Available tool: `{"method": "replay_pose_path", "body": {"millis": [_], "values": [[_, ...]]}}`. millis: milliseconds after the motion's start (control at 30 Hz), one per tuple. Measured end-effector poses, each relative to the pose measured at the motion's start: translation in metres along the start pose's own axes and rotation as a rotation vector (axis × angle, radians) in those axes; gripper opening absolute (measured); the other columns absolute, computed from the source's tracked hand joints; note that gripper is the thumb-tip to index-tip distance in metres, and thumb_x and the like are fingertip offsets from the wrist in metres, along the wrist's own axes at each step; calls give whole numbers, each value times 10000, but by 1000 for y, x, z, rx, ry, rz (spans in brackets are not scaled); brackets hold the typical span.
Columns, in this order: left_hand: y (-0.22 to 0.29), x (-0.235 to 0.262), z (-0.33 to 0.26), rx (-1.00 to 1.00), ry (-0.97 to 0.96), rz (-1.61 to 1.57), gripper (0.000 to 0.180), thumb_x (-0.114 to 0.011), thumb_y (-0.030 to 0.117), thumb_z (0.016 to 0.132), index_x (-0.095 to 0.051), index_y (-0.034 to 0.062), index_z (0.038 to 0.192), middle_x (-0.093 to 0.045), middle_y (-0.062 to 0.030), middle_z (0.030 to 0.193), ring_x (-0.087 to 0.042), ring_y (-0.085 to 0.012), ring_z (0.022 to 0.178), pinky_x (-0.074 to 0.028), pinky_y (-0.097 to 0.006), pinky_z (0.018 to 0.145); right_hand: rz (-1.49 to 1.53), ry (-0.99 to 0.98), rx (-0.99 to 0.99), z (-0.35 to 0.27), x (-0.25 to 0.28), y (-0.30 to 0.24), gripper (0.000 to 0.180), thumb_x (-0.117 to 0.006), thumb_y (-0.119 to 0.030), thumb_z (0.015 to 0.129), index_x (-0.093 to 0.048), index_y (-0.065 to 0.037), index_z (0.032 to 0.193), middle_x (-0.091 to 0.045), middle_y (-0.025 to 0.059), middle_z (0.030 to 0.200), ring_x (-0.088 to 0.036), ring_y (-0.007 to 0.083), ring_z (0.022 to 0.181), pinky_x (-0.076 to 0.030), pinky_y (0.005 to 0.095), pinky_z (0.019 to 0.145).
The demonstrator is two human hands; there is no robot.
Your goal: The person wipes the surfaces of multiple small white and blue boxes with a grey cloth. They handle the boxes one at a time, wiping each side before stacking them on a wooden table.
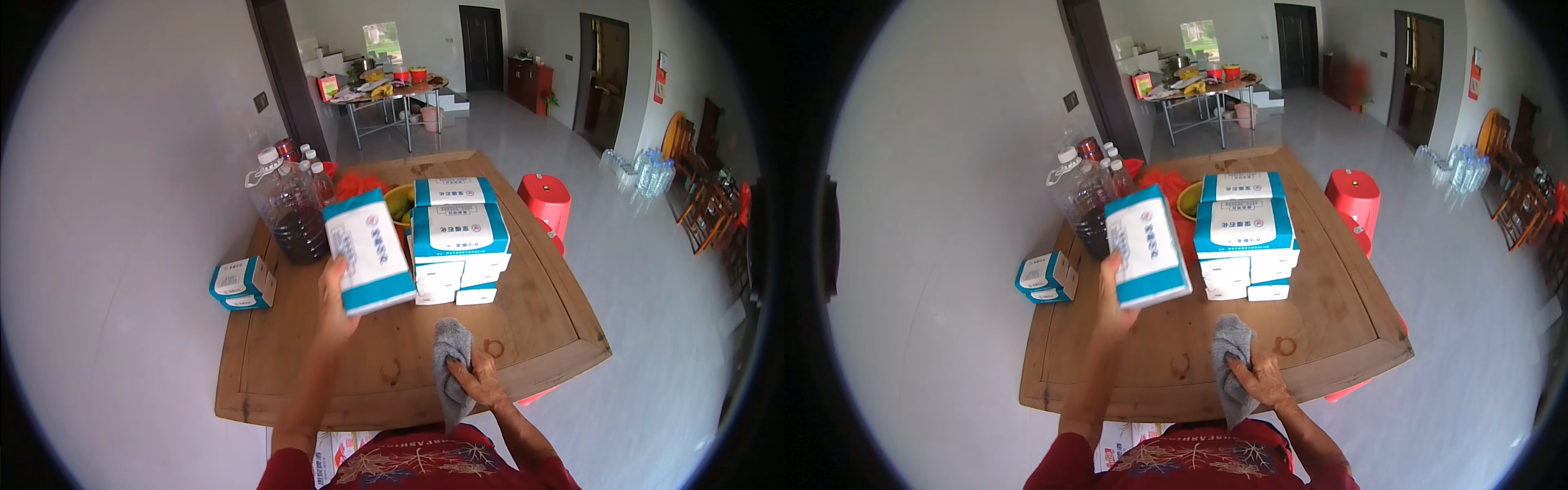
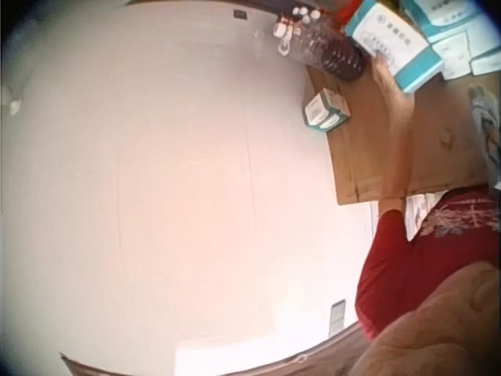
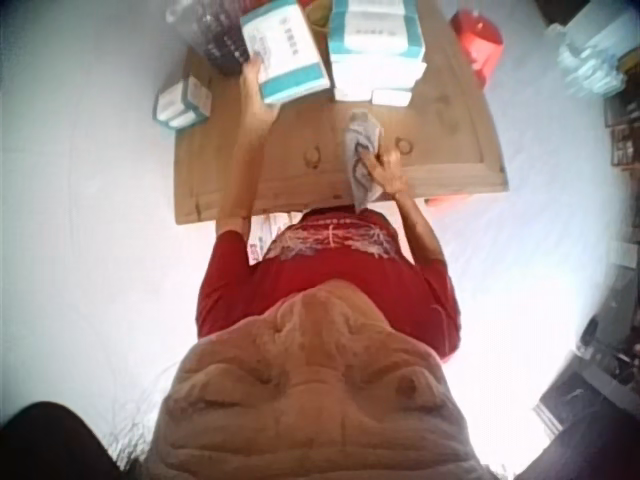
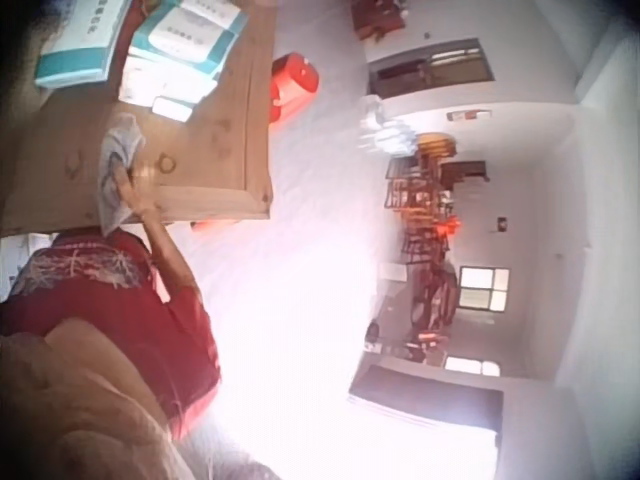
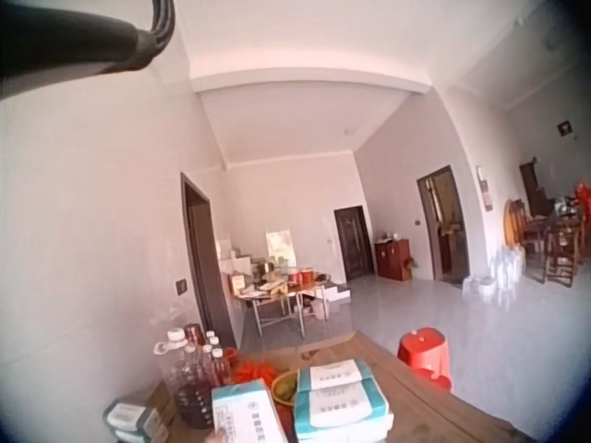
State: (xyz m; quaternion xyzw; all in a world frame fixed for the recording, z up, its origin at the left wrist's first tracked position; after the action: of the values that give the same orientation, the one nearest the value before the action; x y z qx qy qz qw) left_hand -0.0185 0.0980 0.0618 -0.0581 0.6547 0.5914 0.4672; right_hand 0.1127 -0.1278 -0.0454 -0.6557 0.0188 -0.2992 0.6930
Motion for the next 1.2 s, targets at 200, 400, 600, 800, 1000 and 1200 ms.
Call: {"method": "replay_pose_path", "body": {"millis": [200, 400, 600, 800, 1000, 1200], "values": [[-1, -66, 84, 134, -151, 63, 495, -667, 343, 805, -540, 1, 1140, -624, -93, 1047, -614, -195, 935, -517, -344, 807, -535, 281, 297, 17, -6, 60, 408, -669, -233, 743, -577, -32, 1087, -541, 176, 852, -547, 363, 780, -438, 451, 664], [-20, -85, 130, 149, -180, 293, 539, -695, 368, 773, -542, -10, 1126, -618, -111, 1023, -618, -201, 916, -530, -350, 792, -639, 242, 351, 16, -8, 43, 503, -689, -238, 703, -573, -48, 1153, -537, 131, 863, -533, 303, 848, -407, 420, 702], [-44, -87, 149, 172, -167, 370, 483, -664, 365, 794, -553, -15, 1071, -591, -81, 942, -578, -161, 849, -503, -298, 736, -613, 262, 330, 18, -5, 41, 497, -695, -240, 694, -581, -47, 1139, -538, 129, 845, -537, 302, 816, -413, 420, 687], [-59, -116, 158, 160, -237, 478, 463, -629, 349, 823, -531, -11, 1098, -574, -103, 977, -577, -172, 861, -517, -307, 730, -632, 266, 317, 21, -4, 42, 499, -701, -239, 683, -587, -40, 1126, -534, 125, 832, -538, 300, 784, -414, 420, 663], [-56, -146, 135, 72, -256, 808, 587, -542, 427, 840, -498, -36, 1198, -554, -153, 1019, -547, -215, 919, -459, -331, 777, -611, 273, 310, 22, -2, 37, 483, -701, -229, 677, -594, -31, 1104, -533, 128, 828, -538, 304, 766, -414, 418, 645], [-59, -110, 160, -222, -165, 1060, 687, -554, 496, 831, -467, -43, 1247, -535, -201, 1096, -536, -266, 1010, -438, -346, 872, -592, 268, 344, 24, -8, 41, 478, -702, -221, 669, -598, -35, 1097, -540, 145, 841, -537, 318, 768, -417, 427, 660]]}}
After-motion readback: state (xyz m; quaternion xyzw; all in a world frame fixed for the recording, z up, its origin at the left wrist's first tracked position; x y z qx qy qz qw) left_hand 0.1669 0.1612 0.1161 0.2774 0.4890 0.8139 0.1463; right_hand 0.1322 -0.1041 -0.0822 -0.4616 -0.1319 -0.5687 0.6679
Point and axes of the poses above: each hand's wrist, its own z-axis towards the middle knuckle, its own x-axis out of the back of the hand, y = z × x, the point moved 3 cm from there along z, towards the middle knuckle
